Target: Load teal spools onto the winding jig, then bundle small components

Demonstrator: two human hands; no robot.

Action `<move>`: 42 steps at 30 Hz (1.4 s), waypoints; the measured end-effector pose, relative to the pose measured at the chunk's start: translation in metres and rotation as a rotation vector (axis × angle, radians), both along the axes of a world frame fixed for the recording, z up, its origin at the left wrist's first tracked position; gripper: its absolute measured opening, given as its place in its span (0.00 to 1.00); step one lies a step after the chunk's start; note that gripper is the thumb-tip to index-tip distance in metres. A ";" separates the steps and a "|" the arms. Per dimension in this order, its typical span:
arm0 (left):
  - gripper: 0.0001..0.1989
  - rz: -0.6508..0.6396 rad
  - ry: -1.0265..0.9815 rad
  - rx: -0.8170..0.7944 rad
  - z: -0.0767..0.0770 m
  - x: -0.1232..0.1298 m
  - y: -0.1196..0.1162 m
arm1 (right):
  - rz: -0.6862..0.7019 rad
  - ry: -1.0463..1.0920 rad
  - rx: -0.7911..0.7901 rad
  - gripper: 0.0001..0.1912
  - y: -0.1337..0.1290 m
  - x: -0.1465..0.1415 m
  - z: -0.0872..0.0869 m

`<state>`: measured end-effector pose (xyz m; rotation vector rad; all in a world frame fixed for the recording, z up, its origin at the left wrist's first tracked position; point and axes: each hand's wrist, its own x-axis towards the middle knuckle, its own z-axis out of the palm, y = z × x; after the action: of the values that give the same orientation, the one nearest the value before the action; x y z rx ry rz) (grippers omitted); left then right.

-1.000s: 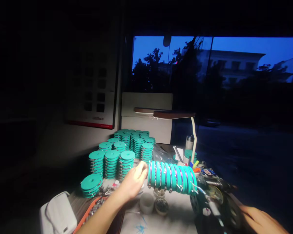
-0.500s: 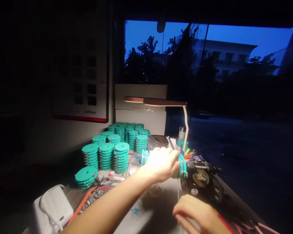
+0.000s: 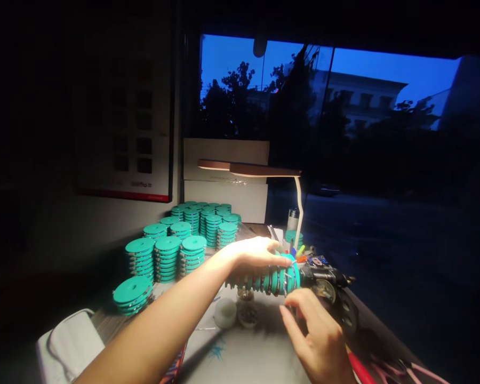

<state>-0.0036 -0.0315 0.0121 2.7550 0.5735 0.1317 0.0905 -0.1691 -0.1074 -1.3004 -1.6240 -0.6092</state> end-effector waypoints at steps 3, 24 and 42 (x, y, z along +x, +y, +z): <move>0.35 -0.026 -0.014 -0.017 -0.002 -0.001 0.001 | -0.168 0.124 0.062 0.06 0.005 0.001 0.007; 0.32 -0.027 -0.080 0.030 -0.011 0.000 0.003 | -0.036 0.070 -0.446 0.12 0.004 0.032 0.076; 0.19 0.083 -0.106 0.188 -0.006 0.005 -0.035 | -0.016 -0.292 -0.643 0.14 0.016 -0.022 -0.018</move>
<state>0.0016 -0.0664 0.0062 2.8833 0.6782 0.3666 0.0683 -0.1536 -0.1254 -1.7409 -2.1588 -0.2948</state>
